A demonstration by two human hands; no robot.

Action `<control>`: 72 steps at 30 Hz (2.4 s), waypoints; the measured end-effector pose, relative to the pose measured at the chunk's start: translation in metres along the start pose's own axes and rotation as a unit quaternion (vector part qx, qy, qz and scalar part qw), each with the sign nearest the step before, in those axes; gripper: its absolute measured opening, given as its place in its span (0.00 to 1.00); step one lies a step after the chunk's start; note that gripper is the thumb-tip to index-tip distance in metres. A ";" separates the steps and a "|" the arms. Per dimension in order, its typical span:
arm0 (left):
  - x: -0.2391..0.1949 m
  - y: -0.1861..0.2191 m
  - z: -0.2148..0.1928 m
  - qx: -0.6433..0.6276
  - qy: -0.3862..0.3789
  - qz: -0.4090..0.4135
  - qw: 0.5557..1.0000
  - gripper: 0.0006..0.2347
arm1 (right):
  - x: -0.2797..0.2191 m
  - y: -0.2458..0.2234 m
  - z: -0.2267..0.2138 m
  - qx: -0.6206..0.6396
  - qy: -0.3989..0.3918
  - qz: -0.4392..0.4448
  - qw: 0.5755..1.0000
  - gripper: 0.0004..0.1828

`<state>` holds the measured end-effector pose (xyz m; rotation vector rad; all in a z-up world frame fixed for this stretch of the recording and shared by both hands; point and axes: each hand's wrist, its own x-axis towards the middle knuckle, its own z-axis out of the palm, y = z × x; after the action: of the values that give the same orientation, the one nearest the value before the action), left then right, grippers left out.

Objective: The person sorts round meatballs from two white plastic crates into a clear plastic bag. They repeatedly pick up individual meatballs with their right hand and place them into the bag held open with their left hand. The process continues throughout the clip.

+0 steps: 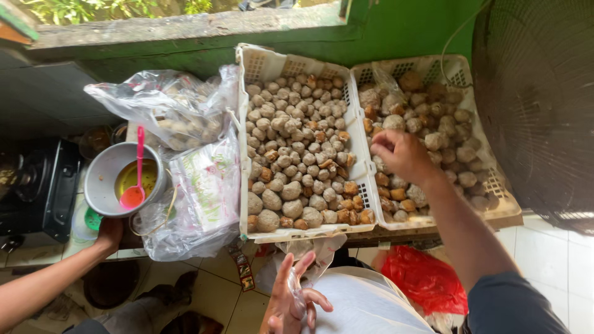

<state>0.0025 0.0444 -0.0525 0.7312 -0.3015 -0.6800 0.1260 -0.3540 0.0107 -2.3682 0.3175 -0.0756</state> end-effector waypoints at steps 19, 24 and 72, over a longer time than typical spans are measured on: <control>0.029 0.025 0.020 0.105 -0.064 -0.059 0.991 0.42 | -0.048 -0.014 0.100 -0.251 -0.035 -0.187 0.949 0.11; 0.034 0.030 0.019 0.122 -0.069 -0.076 0.987 0.39 | -0.046 -0.018 0.095 -0.245 -0.040 -0.173 0.953 0.10; 0.024 -0.048 -0.040 0.245 0.152 -0.102 0.952 0.33 | 0.025 0.085 0.022 0.633 0.063 0.116 0.763 0.14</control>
<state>0.0174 0.0227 -0.1148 1.3416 -0.1087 -0.6815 0.1354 -0.4051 -0.0646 -0.9543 0.4316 -0.2449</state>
